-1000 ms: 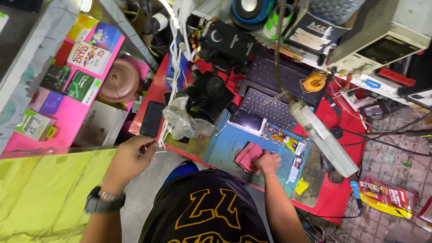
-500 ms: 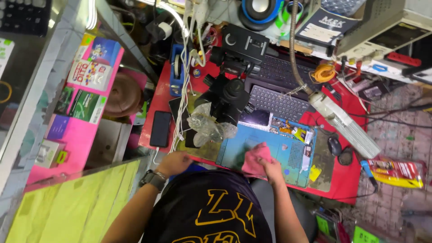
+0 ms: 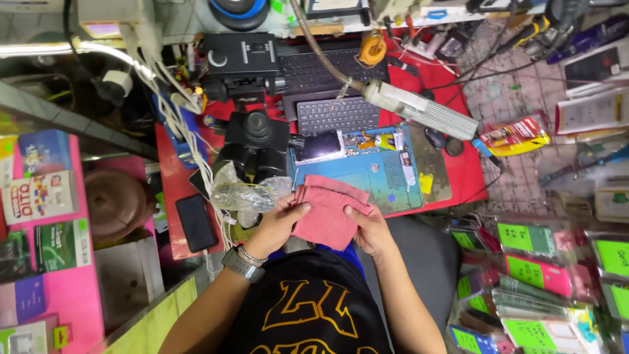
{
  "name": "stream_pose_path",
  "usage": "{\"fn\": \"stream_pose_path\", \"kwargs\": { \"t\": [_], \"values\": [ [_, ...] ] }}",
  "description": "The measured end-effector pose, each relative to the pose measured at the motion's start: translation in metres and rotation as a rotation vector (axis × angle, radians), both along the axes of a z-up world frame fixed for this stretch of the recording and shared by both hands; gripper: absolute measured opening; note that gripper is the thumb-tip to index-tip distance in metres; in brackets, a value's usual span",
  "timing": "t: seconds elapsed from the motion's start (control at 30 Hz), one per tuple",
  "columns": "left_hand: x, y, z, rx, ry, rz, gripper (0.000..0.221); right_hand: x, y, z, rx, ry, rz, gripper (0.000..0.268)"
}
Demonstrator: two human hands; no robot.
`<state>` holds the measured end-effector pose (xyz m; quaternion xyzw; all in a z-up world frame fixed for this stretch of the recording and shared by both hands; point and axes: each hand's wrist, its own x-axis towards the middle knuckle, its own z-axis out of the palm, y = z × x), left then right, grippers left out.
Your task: Unpacking replacement phone screens from bubble wrap packaging and wiping them with a cloth at a repair workbench.
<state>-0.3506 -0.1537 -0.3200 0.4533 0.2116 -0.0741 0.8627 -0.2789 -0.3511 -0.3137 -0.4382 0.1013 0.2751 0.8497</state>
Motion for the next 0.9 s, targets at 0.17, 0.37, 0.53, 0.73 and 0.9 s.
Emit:
{"fn": "stream_pose_path", "kwargs": {
  "t": [0.17,0.37,0.53,0.73,0.9],
  "values": [
    [-0.002,-0.008,0.008,0.128,-0.061,0.030,0.027,0.000,0.042,0.123,0.019,-0.137,-0.034,0.022],
    [0.016,-0.012,0.105,0.437,-0.170,-0.233,0.033,-0.005,-0.033,0.021,0.273,-0.158,0.153,0.052],
    [0.046,0.004,0.134,0.566,-0.367,-0.497,0.038,0.031,-0.044,0.051,0.334,-0.224,0.450,0.039],
    [0.088,-0.002,0.197,1.032,-0.531,-0.709,0.032,0.043,-0.006,0.106,0.138,-0.711,0.654,0.101],
    [0.131,0.003,0.227,1.186,-0.308,-0.658,0.049,0.068,-0.007,0.092,0.257,-0.257,0.449,0.034]
  ]
}}
